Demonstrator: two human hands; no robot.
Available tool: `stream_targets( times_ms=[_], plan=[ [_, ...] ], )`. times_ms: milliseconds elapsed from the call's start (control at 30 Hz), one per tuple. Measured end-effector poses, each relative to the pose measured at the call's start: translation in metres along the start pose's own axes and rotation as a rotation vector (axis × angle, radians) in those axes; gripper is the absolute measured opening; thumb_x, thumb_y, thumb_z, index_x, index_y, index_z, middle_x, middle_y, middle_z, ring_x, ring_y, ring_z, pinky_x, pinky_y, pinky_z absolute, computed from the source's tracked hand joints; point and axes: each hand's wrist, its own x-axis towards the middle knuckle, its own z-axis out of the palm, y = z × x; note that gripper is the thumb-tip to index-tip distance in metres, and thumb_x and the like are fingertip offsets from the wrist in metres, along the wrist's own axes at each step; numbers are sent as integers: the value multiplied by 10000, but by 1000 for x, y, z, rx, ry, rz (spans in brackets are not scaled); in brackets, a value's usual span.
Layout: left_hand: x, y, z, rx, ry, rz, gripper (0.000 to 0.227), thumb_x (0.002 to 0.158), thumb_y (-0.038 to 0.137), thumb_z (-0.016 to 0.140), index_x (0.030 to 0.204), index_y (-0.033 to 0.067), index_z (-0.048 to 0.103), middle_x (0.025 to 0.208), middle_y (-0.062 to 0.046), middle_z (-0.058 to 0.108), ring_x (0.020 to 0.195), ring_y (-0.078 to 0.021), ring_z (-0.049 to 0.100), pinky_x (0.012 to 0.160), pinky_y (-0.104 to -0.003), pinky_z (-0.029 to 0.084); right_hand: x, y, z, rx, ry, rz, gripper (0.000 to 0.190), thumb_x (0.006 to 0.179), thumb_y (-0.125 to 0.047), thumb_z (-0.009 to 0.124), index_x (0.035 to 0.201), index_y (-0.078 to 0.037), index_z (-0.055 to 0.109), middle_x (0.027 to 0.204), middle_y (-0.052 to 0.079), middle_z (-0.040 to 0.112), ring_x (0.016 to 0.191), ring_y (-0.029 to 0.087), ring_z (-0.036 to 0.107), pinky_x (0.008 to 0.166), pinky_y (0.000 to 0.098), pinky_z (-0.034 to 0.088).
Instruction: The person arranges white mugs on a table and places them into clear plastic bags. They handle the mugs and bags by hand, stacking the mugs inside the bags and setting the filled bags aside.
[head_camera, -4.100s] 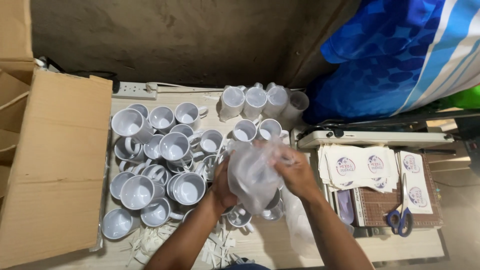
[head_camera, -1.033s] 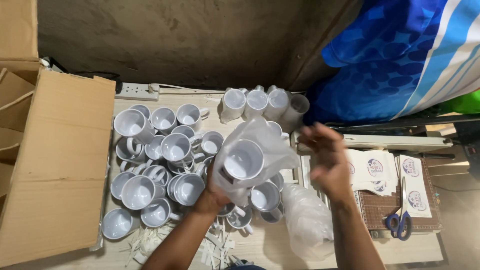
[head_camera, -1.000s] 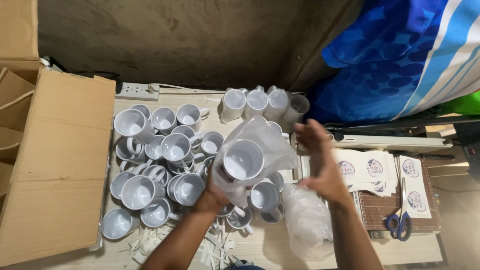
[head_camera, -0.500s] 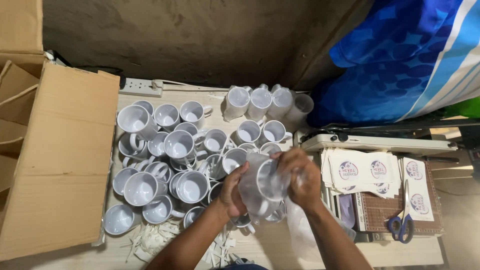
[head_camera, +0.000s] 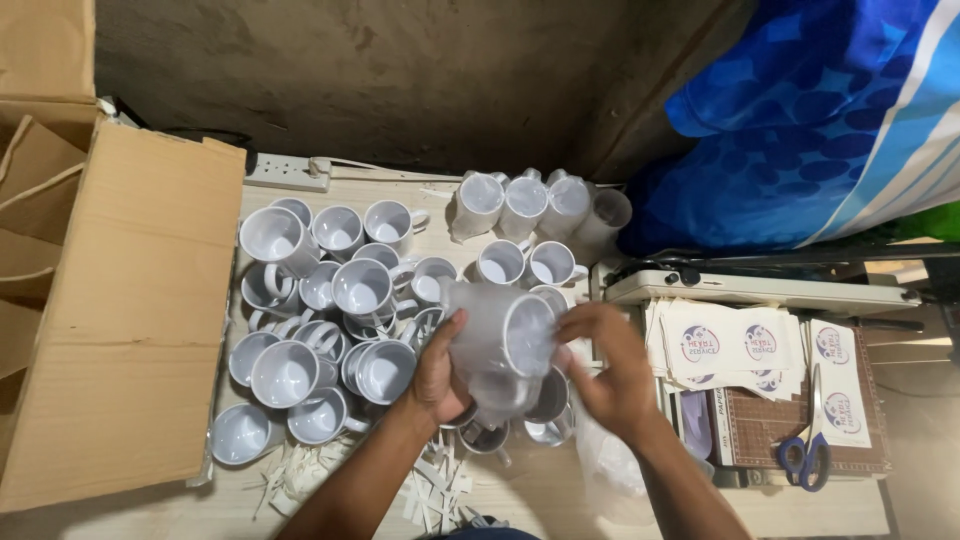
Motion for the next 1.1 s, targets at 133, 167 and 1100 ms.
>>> stream_targets(
  times_ms=[133, 167, 1100],
  plan=[
    [6, 1, -18, 26, 44, 36, 838, 789, 542, 742, 1436, 75, 489, 1291, -148, 652, 1185, -310, 644, 995, -492, 555, 0, 2, 0, 1, 165, 295, 464, 997, -497, 609, 1078, -41, 640, 1160, 112, 644, 1130, 271, 639, 1036, 459, 492],
    [7, -1, -23, 106, 23, 84, 854, 810, 521, 767, 1456, 44, 478, 1298, -164, 632, 1196, -316, 627, 1002, -493, 545, 0, 4, 3, -19, -53, 276, 471, 963, -461, 623, 1171, -38, 644, 1220, 120, 643, 1164, 279, 615, 1037, 460, 467],
    [43, 168, -15, 1644, 449, 837, 524, 888, 264, 777, 1337, 78, 577, 1379, -130, 585, 1278, -315, 592, 1048, -437, 503, 273, 161, 108, -238, -241, 311, 806, 734, -393, 886, 1405, -162, 504, 1299, 214, 574, 1126, 381, 630, 937, 483, 530]
  ],
)
